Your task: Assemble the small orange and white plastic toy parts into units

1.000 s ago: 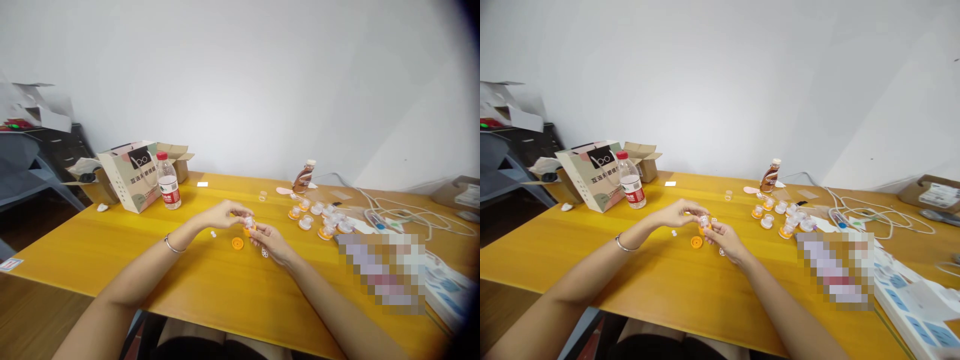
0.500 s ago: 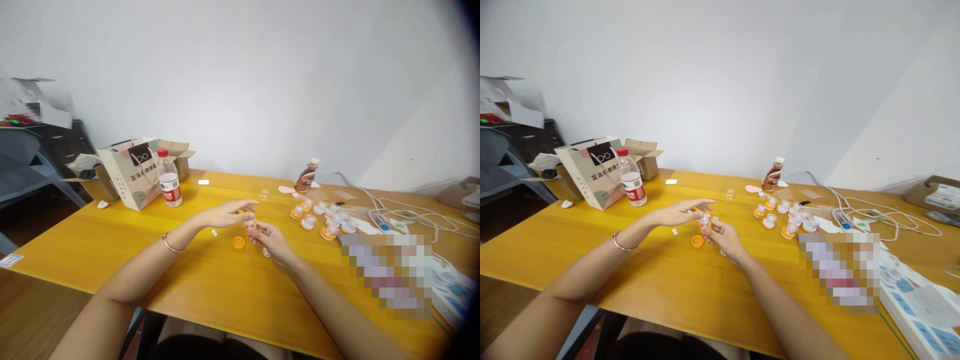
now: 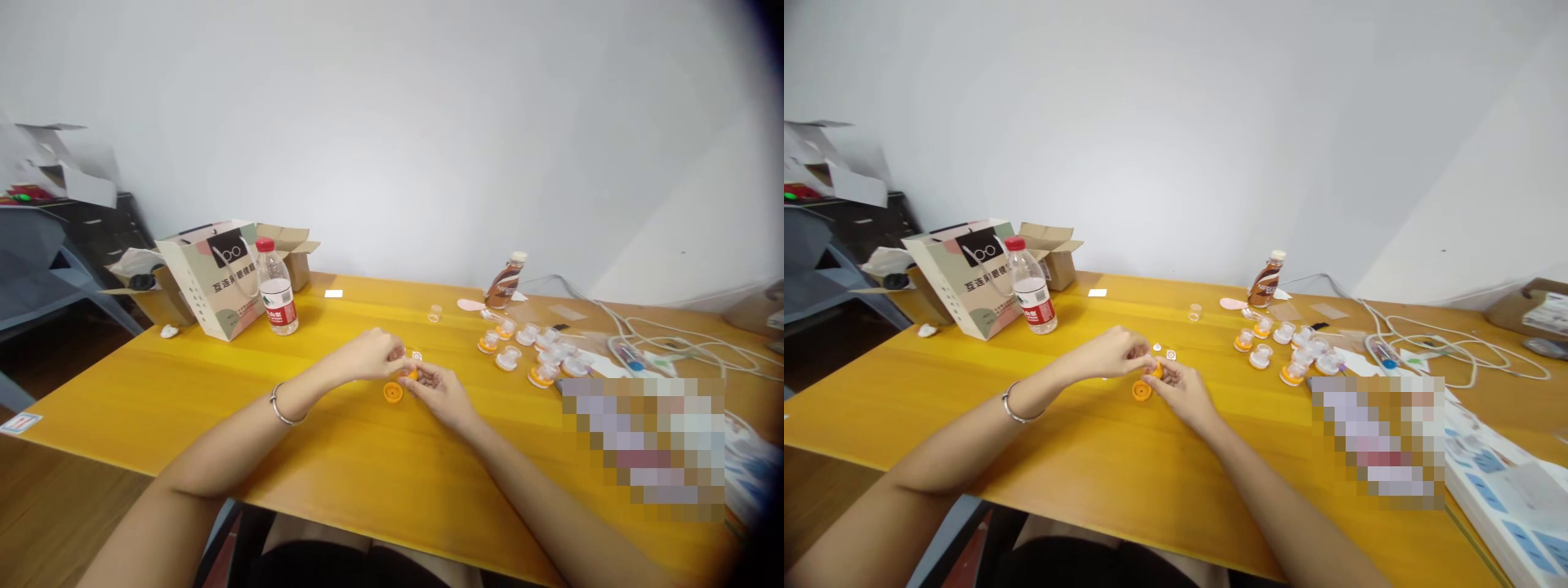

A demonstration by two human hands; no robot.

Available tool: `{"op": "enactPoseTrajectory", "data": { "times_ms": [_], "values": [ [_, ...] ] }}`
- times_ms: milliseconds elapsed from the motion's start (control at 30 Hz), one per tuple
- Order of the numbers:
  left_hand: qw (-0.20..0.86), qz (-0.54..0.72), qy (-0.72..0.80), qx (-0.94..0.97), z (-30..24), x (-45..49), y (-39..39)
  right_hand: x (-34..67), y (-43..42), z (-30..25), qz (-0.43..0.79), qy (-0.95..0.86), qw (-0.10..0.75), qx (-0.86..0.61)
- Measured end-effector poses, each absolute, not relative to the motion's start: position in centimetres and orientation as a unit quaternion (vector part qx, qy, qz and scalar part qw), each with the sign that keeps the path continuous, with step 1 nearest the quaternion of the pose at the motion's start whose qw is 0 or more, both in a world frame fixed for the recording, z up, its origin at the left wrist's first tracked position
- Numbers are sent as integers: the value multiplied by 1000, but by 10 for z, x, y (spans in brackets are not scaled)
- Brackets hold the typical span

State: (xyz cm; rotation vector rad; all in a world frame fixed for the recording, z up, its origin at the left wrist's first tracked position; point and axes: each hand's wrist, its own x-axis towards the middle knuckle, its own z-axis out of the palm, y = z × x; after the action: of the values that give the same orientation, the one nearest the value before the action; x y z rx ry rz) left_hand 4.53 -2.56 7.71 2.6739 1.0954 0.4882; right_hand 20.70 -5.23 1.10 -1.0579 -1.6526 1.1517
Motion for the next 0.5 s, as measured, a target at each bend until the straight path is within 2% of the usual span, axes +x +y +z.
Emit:
{"op": "enactPoseTrajectory", "data": {
  "times_ms": [167, 367, 433, 500],
  "values": [
    [122, 196, 426, 875, 75, 49, -26, 209, -53, 14, 457, -658, 423, -423],
    [273, 129, 190, 934, 93, 30, -17, 215, -51, 15, 555, -637, 382, -374],
    [295, 108, 166, 935, 96, 26, -16, 216, -51, 14, 573, -625, 383, -367],
    [295, 131, 204, 924, 96, 26, -17, 216, -51, 13, 577, -620, 388, -365]
  ]
}}
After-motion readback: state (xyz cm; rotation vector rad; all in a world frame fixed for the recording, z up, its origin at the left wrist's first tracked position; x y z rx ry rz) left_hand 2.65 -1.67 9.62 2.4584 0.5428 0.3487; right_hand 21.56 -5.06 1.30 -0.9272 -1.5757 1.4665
